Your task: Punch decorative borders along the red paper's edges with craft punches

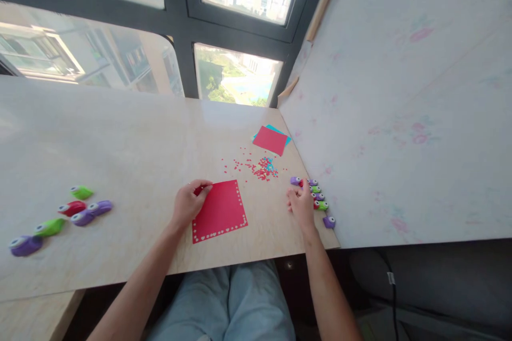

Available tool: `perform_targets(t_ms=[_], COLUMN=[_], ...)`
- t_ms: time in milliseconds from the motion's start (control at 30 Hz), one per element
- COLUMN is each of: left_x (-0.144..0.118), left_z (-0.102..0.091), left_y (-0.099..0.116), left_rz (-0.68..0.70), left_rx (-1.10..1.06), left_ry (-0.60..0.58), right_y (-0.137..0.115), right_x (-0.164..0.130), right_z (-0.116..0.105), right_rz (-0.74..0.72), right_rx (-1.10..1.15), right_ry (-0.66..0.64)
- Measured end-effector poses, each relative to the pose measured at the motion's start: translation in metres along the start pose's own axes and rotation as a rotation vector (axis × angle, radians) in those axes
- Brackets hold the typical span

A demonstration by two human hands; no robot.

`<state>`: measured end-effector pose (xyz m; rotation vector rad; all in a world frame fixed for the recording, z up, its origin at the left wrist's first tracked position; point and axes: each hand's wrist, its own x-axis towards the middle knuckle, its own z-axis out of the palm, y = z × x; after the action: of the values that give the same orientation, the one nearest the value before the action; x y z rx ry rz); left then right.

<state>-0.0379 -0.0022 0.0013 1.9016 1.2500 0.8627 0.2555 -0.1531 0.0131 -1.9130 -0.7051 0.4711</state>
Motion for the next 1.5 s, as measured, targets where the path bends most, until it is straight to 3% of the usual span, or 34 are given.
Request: perform_targets(t_ms=[367, 600, 733, 933, 1167, 1300, 1500], left_x=[-0.001, -0.001, -0.001, -0.002, -0.002, 0.0, 0.002], left_z=[-0.001, 0.0, 0.001, 0.001, 0.001, 0.006, 0.009], left_y=[0.009, 0.008, 0.007, 0.009, 0.01, 0.008, 0.007], left_rz=[-0.037, -0.036, -0.022, -0.028, -0.045, -0.053, -0.066], left_rx=[0.038, 0.046, 0.025, -0.06, -0.127, -0.123, -0.114], left_ry=[0.024, 0.019, 0.032, 0.051, 0.103, 0.121, 0.128], right_y=[-0.002, -0.004, -0.002, 0.007, 0.0, -0.008, -0.017], right_x=[0.008, 0.006, -0.001, -0.001, -0.014, -0.02, -0.015], right_z=[0.002, 0.019, 0.026, 0.027, 0.047, 0.065, 0.082], right_rz=[-0.025, -0.295, -0.417, -0.587, -0.804, -0.785, -0.697], right_rx=[-0.127, -0.487, -0.529, -0.263, -0.172, -0.16, -0.13], right_ry=[-0.031, 0.079, 0.106, -0.105, -0.362, -0.423, -0.407])
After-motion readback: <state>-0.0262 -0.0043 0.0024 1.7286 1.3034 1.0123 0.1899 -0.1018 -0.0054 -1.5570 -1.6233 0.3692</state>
